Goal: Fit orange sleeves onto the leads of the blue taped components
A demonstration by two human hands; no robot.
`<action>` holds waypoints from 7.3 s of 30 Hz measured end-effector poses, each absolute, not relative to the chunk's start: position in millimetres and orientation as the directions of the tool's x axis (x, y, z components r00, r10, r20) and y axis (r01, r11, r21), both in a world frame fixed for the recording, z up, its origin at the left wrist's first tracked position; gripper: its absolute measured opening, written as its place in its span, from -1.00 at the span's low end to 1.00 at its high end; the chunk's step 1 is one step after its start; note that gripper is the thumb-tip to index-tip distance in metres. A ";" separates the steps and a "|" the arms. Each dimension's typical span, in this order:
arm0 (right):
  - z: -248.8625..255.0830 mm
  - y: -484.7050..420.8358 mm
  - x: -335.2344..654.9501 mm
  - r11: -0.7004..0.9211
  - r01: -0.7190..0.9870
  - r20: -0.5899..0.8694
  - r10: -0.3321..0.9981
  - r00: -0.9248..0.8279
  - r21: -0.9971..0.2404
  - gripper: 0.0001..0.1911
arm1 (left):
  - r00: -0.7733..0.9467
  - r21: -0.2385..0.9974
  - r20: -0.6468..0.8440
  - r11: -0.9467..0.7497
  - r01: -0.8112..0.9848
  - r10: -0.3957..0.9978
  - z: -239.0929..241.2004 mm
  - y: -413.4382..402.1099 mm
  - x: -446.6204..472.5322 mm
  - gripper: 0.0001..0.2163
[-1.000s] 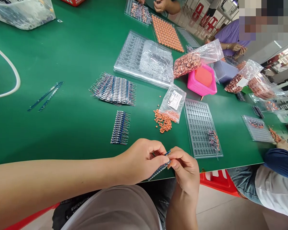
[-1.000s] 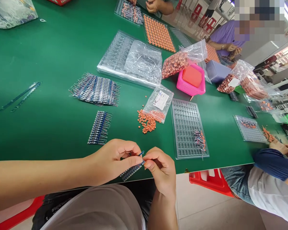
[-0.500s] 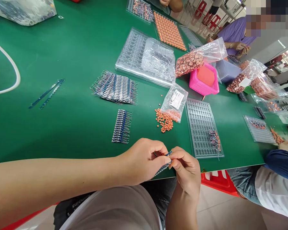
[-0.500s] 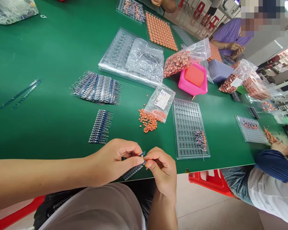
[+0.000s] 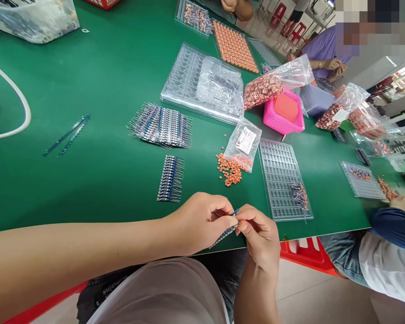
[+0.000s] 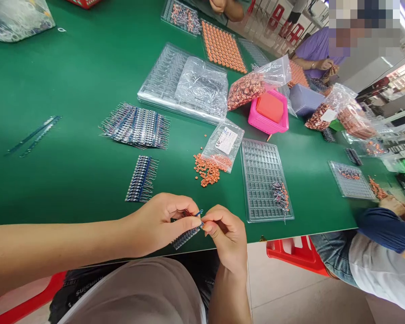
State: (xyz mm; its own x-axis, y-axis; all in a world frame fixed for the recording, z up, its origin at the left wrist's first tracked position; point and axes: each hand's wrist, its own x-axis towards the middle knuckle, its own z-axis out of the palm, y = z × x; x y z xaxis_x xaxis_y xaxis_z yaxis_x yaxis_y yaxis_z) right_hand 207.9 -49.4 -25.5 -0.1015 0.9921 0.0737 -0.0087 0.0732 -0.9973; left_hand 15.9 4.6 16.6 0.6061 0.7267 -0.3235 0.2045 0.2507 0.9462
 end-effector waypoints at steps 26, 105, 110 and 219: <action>-35.1 -53.4 206.3 0.111 -0.032 0.110 0.993 0.044 -0.993 -0.93 | 0.549 0.934 -0.337 0.343 0.096 0.765 12.6 5.9 21.5 -0.82; -24.8 56.9 162.6 0.569 0.820 0.194 0.799 -0.569 0.065 -0.61 | 0.753 0.993 0.010 -0.093 0.069 0.658 12.4 -6.0 13.1 -0.84; -27.0 30.2 185.9 0.627 0.776 0.235 0.746 -0.624 0.071 -0.57 | 0.750 0.992 0.023 -0.108 0.064 0.661 10.2 -6.9 13.6 -0.86; -27.2 -45.6 207.9 0.144 0.807 0.311 0.949 0.052 -0.573 -0.80 | 0.418 0.936 -0.293 0.348 -0.058 0.860 -0.3 29.8 15.6 -0.82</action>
State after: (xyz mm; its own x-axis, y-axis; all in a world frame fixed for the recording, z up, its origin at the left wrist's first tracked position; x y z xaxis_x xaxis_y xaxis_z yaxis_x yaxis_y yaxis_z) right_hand 207.9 -45.6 -27.2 0.0520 0.9491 0.3108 0.8067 0.1435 -0.5732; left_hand 15.6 29.8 -0.3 0.4184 0.8596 -0.2934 -0.0583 0.3478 0.9358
